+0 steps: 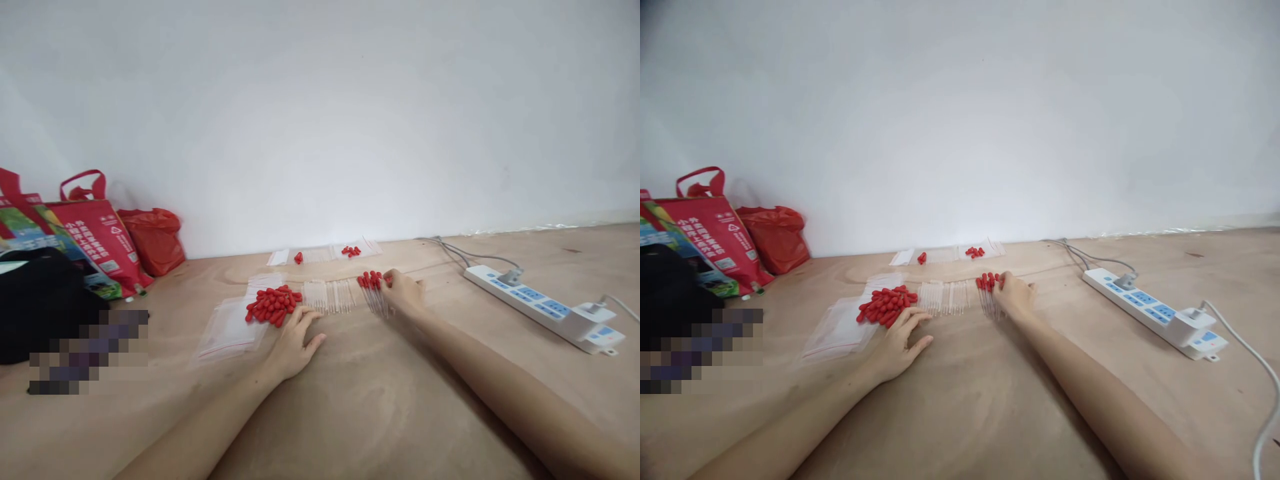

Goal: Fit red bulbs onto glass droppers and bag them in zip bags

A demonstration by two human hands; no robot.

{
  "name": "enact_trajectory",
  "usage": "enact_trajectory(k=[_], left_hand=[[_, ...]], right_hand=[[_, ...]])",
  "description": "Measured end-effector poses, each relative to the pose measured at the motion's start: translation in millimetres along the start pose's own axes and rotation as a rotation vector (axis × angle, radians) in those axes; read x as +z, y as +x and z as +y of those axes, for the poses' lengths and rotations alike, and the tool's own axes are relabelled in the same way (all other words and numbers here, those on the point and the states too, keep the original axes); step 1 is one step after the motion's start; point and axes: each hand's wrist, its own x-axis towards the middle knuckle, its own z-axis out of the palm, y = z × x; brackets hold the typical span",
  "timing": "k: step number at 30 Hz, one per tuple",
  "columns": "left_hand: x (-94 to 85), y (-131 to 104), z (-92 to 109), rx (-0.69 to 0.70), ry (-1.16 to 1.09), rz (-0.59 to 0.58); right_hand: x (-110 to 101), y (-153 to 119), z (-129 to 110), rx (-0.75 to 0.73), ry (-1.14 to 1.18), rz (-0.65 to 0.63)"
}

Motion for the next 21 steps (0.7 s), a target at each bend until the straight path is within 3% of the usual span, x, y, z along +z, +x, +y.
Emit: enact_trajectory(k=[7,14,21], left_hand=[[-1.7,1.0,0.2,0.017,0.009,-0.01],[1.2,0.3,-0.4,0.009,0.073,0.006],[-16.3,4.5,-25.1,-0.189,0.535,0.257]], right_hand=[[8.2,-5.9,-5.5,-0.085,-0.147,0.003],[19.9,-10.8,-33.9,-0.233,-0.109,0.018],[37.1,-8.0,-56.4,-0.175,-0.237,-0.035]])
